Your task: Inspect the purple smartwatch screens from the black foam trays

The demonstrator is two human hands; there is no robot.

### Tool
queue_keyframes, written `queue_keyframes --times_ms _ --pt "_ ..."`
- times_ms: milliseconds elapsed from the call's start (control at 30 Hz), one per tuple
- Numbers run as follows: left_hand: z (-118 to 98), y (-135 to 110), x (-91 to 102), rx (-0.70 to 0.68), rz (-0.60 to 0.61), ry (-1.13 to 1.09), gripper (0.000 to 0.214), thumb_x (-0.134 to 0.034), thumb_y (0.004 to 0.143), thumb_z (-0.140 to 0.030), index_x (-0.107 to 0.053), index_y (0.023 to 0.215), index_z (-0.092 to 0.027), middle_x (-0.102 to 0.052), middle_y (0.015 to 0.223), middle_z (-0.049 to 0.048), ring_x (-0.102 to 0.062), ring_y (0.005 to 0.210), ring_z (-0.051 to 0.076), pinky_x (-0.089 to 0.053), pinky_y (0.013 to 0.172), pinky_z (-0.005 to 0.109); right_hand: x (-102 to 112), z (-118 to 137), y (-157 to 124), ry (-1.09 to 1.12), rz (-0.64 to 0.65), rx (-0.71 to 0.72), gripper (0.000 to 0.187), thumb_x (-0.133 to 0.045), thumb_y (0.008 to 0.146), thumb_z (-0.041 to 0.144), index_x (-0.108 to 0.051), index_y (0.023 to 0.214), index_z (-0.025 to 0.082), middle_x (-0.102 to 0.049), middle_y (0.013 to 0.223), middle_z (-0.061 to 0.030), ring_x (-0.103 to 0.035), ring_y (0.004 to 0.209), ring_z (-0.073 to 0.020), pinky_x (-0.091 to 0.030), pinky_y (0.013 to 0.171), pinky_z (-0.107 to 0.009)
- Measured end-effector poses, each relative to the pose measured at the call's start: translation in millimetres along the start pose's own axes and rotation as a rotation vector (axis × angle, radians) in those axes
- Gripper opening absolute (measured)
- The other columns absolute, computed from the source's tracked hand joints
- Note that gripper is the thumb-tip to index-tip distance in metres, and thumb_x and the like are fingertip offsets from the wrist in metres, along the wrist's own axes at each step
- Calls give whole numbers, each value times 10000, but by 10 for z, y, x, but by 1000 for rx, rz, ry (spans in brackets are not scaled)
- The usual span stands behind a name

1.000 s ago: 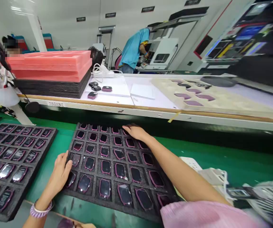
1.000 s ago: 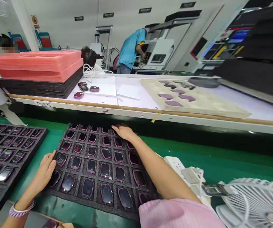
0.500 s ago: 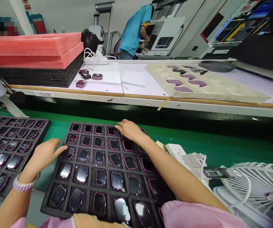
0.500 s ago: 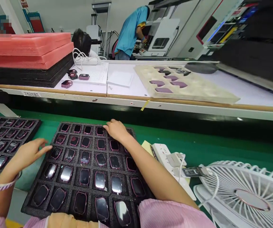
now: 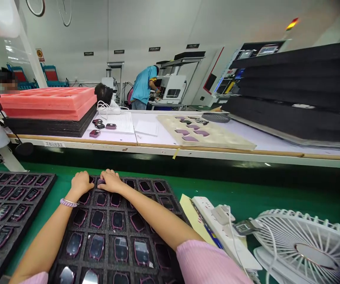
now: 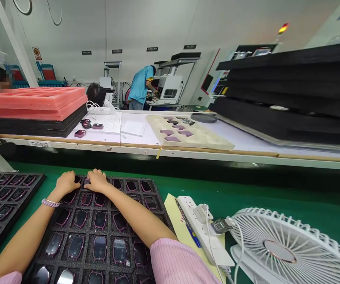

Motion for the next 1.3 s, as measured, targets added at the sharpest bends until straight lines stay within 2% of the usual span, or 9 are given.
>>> queue_keyframes --times_ms 100,167,300,400,467,633,900,1133,1300 --pt "-141 -16 252 -112 -53 -144 197 -656 820 -218 -646 996 -131 -734 1080 213 -702 1069 371 -540 923 451 80 -75 -62 237 -57 17 357 -815 782 21 -495 790 179 -638 992 -65 -618 1071 -294 -456 913 -379" --pt "-329 -26 419 -217 -55 -259 212 -647 836 -254 -594 1023 -170 -732 1048 121 -709 995 284 -547 887 385 142 -165 -138 441 -80 24 360 -730 796 4 -430 799 202 -635 903 -25 -651 927 -238 -474 810 -317" --pt "-781 -81 586 -422 -49 -646 298 -636 805 -254 -541 1081 -196 -695 1008 38 -681 898 195 -541 803 312 256 -463 -404 905 -48 33 238 -702 913 249 -477 978 213 -697 900 -27 -635 618 -156 -457 544 -230" --pt "-1027 -146 414 -457 40 -1000 351 -631 793 -268 -577 1131 -187 -667 900 11 -631 770 170 -508 716 298 338 -739 -662 1185 -88 16 387 -722 926 470 -558 1132 187 -715 951 -64 -617 580 -132 -447 489 -217" --pt "-1087 -190 227 -401 41 -1085 331 -634 786 -262 -599 1105 -180 -666 904 17 -629 801 173 -501 743 303 349 -872 -809 1321 -125 -3 484 -741 905 528 -588 1208 184 -716 976 -72 -675 671 -155 -526 567 -242" --pt "-1066 -325 -34 -322 -37 -1077 322 -659 768 -227 -603 1082 -182 -687 1018 42 -642 939 190 -492 884 334 299 -855 -996 1606 -123 23 561 -903 844 402 -646 1296 190 -729 983 -57 -728 845 -190 -604 811 -306" --pt "-1063 -495 90 -334 -137 -1046 368 -642 786 -291 -600 1142 -205 -685 1082 58 -641 939 200 -504 811 315 410 -610 -1183 1645 -53 134 610 -922 884 473 -643 1363 217 -710 964 -27 -693 827 -169 -578 800 -290" --pt "-1060 -493 63 -313 -125 -1070 370 -667 787 -305 -596 1136 -207 -690 1093 67 -663 986 211 -528 881 320 495 -640 -1230 1623 -91 137 591 -900 887 470 -645 1369 244 -690 1055 -48 -670 812 -190 -570 790 -340" --pt "-1073 -500 80 -312 -151 -1058 363 -660 779 -280 -615 1130 -201 -708 1073 60 -681 950 197 -535 841 300 478 -670 -1221 1631 -128 103 651 -922 851 487 -621 1374 241 -694 1079 -55 -670 802 -198 -569 761 -341"
Point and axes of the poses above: each hand's wrist, its own y-axis towards the middle knuckle, its own x-axis out of the back of the hand, z = x × y, the point moved 7 cm from there along y, towards the middle knuckle
